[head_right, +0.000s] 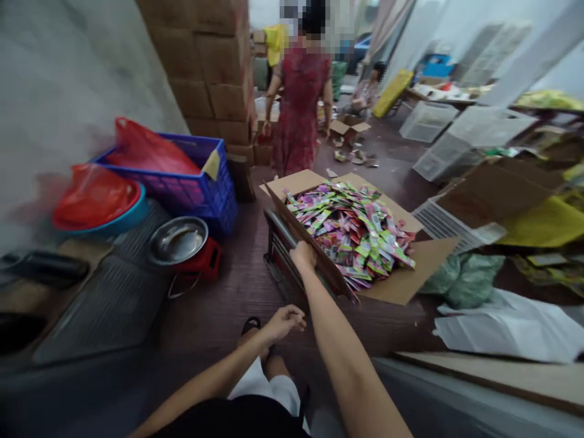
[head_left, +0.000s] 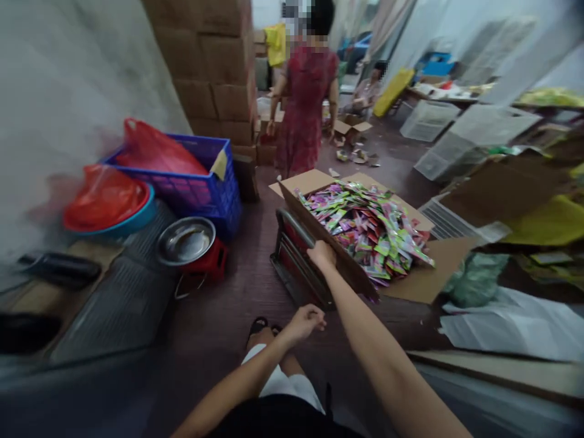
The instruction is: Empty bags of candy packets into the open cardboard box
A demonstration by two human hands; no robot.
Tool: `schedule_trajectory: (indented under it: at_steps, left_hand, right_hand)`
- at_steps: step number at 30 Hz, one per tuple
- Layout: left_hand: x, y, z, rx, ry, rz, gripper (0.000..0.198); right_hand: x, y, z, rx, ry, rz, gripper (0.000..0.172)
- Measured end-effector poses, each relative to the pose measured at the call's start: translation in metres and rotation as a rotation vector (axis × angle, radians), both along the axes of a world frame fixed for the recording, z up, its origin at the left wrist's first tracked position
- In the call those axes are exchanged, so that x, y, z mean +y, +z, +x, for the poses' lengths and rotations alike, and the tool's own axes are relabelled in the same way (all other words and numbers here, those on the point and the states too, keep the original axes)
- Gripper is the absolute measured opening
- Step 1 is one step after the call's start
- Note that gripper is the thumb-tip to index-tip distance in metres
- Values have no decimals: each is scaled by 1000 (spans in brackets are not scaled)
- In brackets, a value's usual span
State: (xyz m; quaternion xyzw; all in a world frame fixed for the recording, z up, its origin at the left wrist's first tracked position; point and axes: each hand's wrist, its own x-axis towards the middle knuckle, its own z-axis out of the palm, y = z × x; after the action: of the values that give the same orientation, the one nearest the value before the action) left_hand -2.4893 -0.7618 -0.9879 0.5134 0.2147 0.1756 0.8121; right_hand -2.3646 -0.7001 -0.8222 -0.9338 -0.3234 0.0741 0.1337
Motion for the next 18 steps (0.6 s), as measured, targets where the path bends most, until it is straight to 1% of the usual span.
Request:
schedule_trajectory:
  at_steps: [2,4,5,6,7,8,10,13,15,16,18]
  left_hand:
    - [-15,-39,-52,36,158,-36,40]
    - [-29,-72,-102,76,333,-56,33]
    - [-38,-85,-125,99,407,-66,29]
    - [-48,-95,-147,121,465,-77,25]
    - [-62,-101,-168,143,507,-92,22]
    - [-78,-104,-188,164,539,-107,20]
    - [-120,-103,-231,203,587,-140,18]
    - [-199,-95,-301,261,648,-203,21]
    - [-254,-95,-350,303,698,-264,28]
    - [-282,-97,-375,324,748,-298,32]
    - [-336,-108,-429,382,927,-367,42]
  right_hand:
    - [-30,-19,-36,-35,-8,-55,36]
    - [-58,-37,-69,-68,6,-95,37]
    - [-72,-44,-84,-77,15,-111,37]
    - [-85,-49,-100,-84,22,-124,38]
    - [-98,-52,-115,-90,30,-135,38]
    - [-110,-53,-131,-97,39,-142,38]
    - [-134,-48,-162,-109,64,-148,39]
    - [-167,-37,-205,-107,127,-183,40]
    - [-188,-33,-228,-85,189,-227,42]
    - [-198,-32,-237,-76,230,-245,43]
    - [-219,-33,-250,-101,321,-263,46]
